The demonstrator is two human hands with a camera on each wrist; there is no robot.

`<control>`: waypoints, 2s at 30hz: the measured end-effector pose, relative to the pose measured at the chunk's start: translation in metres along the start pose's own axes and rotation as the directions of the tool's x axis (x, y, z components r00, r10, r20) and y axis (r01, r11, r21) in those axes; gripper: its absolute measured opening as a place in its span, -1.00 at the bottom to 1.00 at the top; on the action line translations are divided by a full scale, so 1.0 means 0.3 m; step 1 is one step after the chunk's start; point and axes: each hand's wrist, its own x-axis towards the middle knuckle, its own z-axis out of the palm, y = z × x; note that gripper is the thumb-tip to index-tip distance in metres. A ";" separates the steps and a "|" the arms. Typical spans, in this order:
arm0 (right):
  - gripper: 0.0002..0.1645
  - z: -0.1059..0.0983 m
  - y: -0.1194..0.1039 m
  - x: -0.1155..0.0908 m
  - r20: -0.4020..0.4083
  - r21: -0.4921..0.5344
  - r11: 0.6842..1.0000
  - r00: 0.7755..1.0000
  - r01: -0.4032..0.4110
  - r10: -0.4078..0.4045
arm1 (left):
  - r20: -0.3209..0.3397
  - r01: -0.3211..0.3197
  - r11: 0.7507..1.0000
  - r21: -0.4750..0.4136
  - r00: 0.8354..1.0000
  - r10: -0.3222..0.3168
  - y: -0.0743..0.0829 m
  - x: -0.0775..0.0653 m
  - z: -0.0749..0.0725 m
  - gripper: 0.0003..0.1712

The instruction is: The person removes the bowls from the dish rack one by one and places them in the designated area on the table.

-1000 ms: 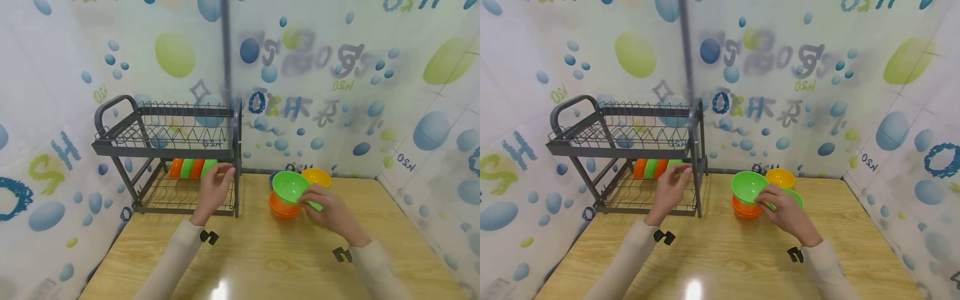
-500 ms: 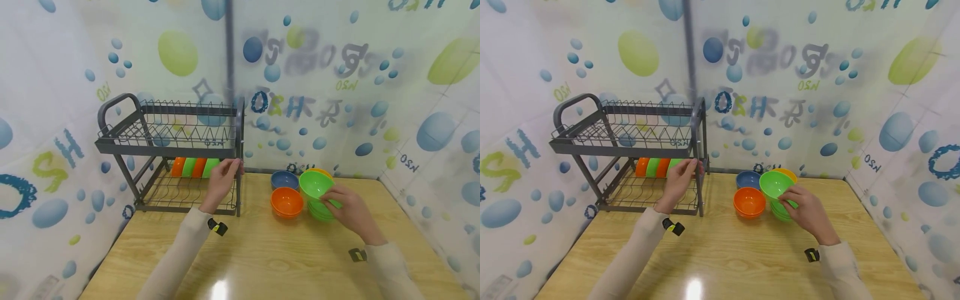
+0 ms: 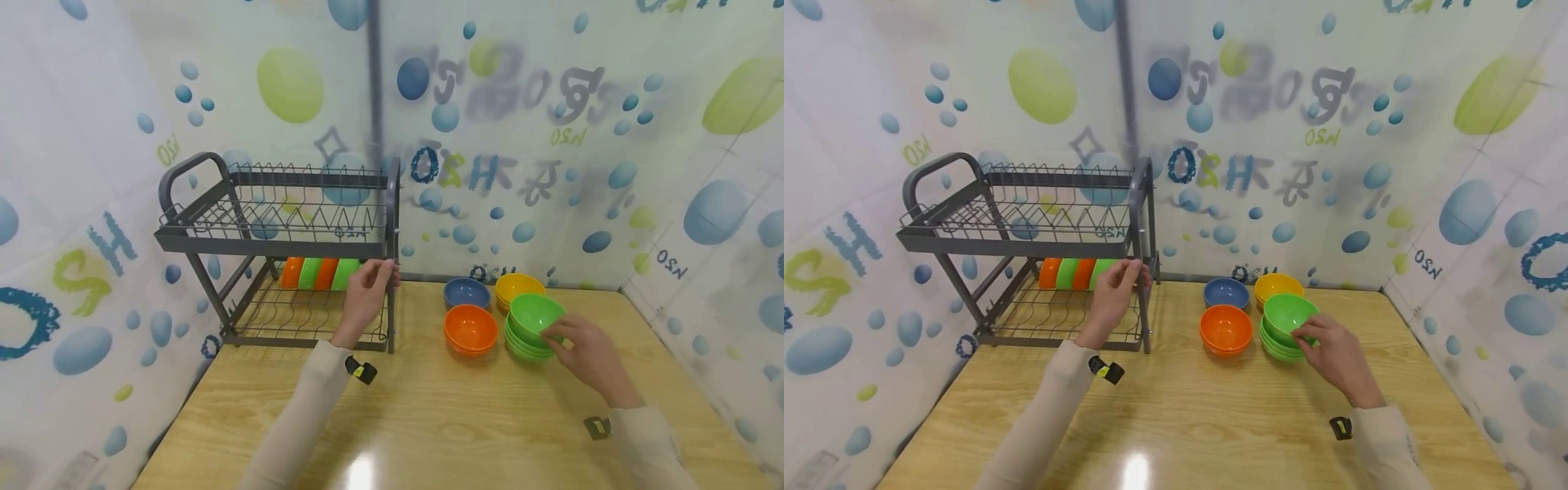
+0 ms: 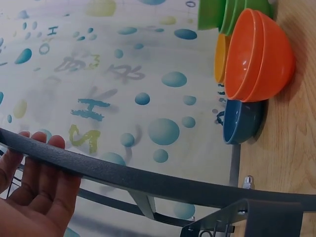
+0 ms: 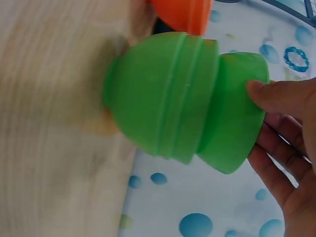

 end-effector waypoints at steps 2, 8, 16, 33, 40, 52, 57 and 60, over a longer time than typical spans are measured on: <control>-0.72 0.005 0.000 -0.012 0.014 -0.014 1.000 1.000 -0.014 0.014 | -0.002 -0.001 1.000 0.005 1.000 0.001 -0.002 0.001 0.000 -0.62; -0.73 0.021 -0.005 -0.037 0.033 -0.031 0.999 0.999 -0.038 0.039 | -0.002 -0.003 1.000 0.013 1.000 0.003 -0.005 0.002 0.001 -0.66; -0.71 0.036 -0.002 -0.048 0.022 -0.018 0.999 0.999 -0.045 0.045 | 0.007 -0.003 1.000 -0.012 1.000 0.003 -0.009 0.004 -0.003 -0.61; -0.66 0.038 0.007 -0.056 0.072 -0.019 0.997 0.995 -0.073 0.074 | 0.000 -0.011 1.000 0.004 1.000 0.011 -0.047 0.014 -0.006 -0.68; -0.69 0.037 -0.009 -0.054 0.076 -0.024 0.995 0.992 -0.101 0.102 | -0.006 -0.019 1.000 -0.003 1.000 0.019 -0.113 0.031 -0.006 -0.67; -0.58 0.063 -0.088 0.024 0.138 0.089 0.977 0.974 -0.192 0.178 | -0.019 -0.031 0.999 0.020 0.999 0.031 -0.116 0.028 -0.006 -0.63; -0.52 0.096 -0.131 0.078 0.155 0.139 0.969 0.971 -0.203 0.181 | -0.036 -0.016 0.999 0.042 0.999 0.017 -0.061 0.009 0.001 -0.66; -0.46 0.121 -0.157 0.114 0.166 0.160 0.967 0.971 -0.197 0.171 | -0.046 -0.012 0.999 0.044 0.999 0.014 -0.028 -0.003 0.007 -0.66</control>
